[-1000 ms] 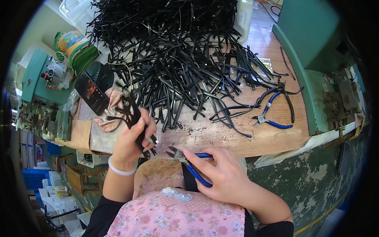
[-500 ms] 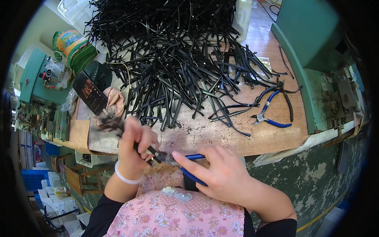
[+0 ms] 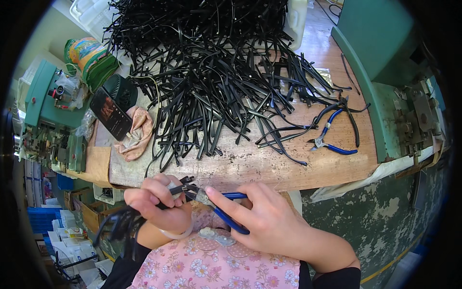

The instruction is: The person repeatedly picks up black cables from a pile on a workbench and uses blue-handled pliers to cut off the ends. The cut pieces are dropped back onto the table, and the process continues with the next cable.

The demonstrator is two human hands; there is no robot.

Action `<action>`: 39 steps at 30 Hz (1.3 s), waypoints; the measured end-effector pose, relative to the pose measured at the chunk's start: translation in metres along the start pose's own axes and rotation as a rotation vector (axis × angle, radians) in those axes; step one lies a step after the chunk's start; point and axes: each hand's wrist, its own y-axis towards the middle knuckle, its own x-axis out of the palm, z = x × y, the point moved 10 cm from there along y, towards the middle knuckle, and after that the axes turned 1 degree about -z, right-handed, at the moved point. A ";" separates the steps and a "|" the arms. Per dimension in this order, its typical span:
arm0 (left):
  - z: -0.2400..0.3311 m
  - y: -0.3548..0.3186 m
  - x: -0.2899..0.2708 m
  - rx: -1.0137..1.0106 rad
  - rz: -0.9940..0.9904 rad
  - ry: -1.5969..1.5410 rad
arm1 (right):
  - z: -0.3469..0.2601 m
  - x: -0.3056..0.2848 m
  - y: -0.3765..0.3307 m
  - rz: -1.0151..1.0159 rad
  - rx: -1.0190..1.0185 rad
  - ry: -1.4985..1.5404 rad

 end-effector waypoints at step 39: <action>-0.108 0.002 0.034 -1.071 -0.429 -0.490 | 0.025 -0.005 -0.011 0.104 0.055 -0.107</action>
